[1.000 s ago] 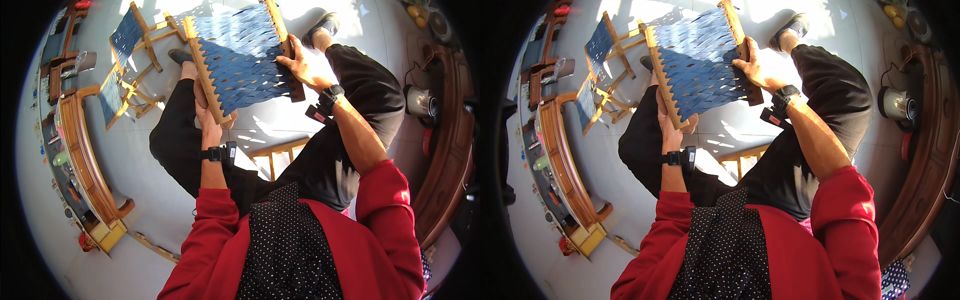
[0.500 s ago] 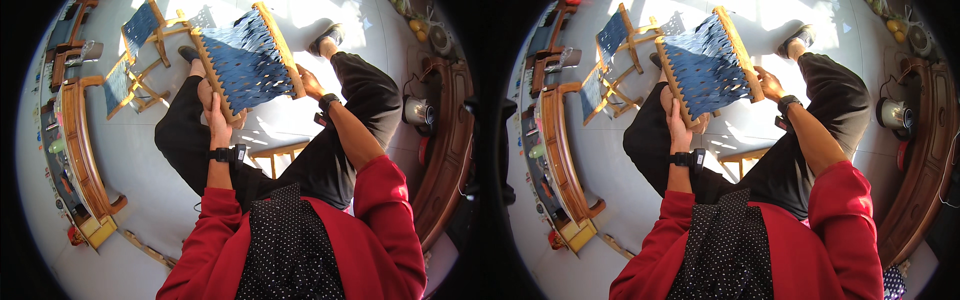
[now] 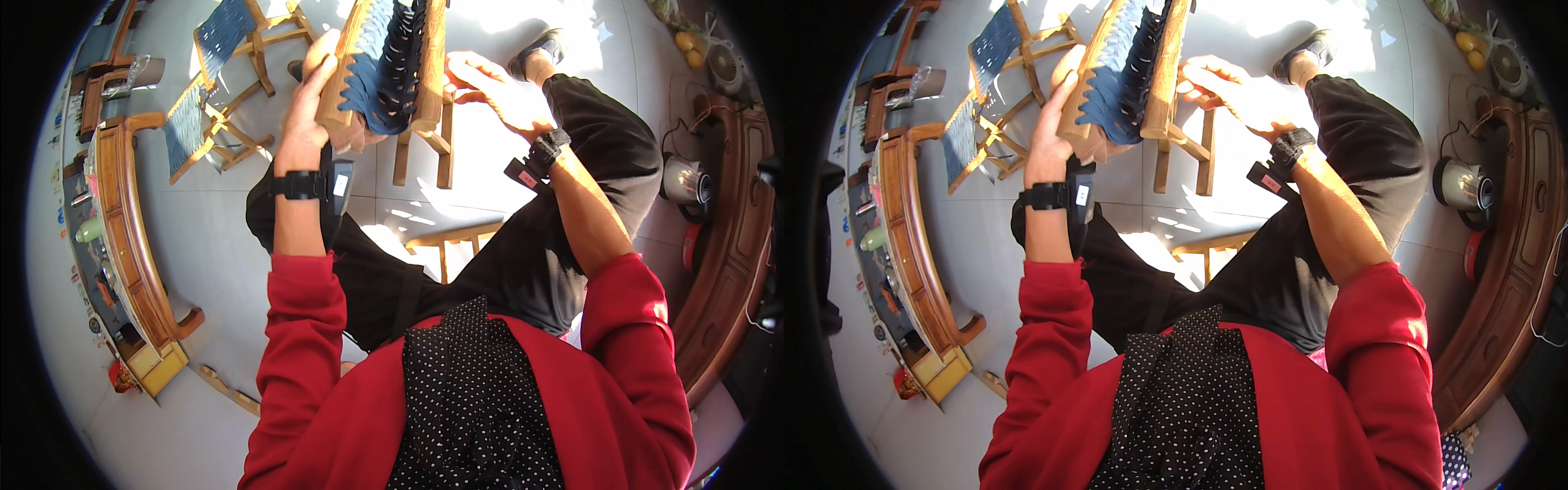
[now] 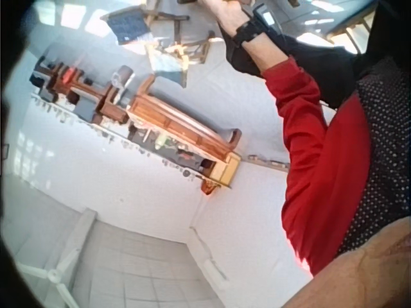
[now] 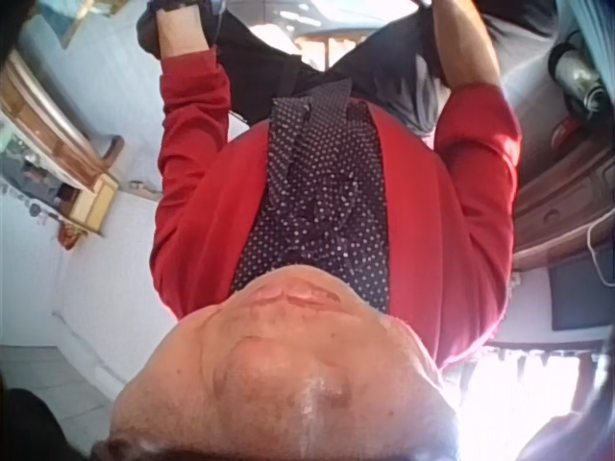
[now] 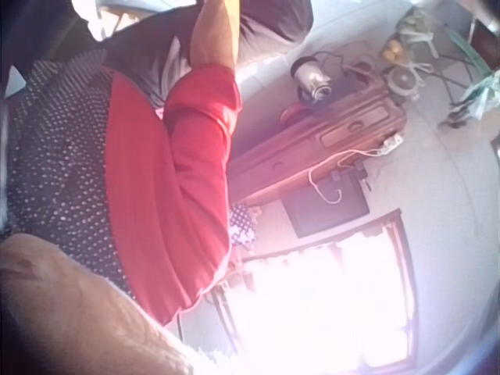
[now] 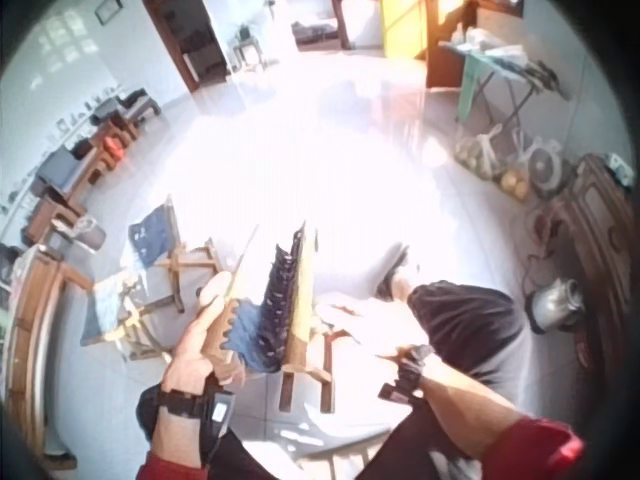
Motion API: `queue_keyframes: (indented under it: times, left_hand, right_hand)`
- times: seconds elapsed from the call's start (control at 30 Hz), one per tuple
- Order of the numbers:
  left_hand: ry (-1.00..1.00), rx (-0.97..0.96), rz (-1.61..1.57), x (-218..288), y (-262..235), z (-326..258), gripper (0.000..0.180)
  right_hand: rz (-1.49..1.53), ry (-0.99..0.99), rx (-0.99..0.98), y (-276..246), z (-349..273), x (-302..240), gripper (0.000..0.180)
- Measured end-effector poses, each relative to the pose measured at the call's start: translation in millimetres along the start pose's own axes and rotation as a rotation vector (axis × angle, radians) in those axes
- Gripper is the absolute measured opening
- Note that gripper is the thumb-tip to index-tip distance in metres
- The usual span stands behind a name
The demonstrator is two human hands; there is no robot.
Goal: The person assembles a small wooden chair by hand, attaching the frame and weaving blue straps into the seat. They use a wooden mallet to tap joints into place and adjust the woven seat.
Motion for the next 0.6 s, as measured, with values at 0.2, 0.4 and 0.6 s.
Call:
queue_keyframes:
  times: [0.2,0.4,0.6]
  left_hand:
    - [0.069,-0.176,0.076,17.0,47.4,16.2,0.044]
    - [0.097,-0.173,-0.034,8.7,57.2,6.0,0.041]
    - [0.038,0.038,-0.182,-5.8,12.8,-2.6,0.037]
  right_hand:
    - [-0.582,0.058,0.008,-3.7,-6.8,46.3,0.059]
    - [-0.920,0.061,-0.019,-8.4,4.5,119.0,0.065]
    - [-1.047,0.237,0.009,-43.3,-25.1,170.3,0.083]
Point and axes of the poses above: each hand's wrist, its own z-axis towards the middle knuckle, its own y-axis out of the palm, x = y × z, the point moved 8 cm from there along z, towards the middle knuckle, and after that the axes turned 14 degrees about x, right-handed, at the moved point
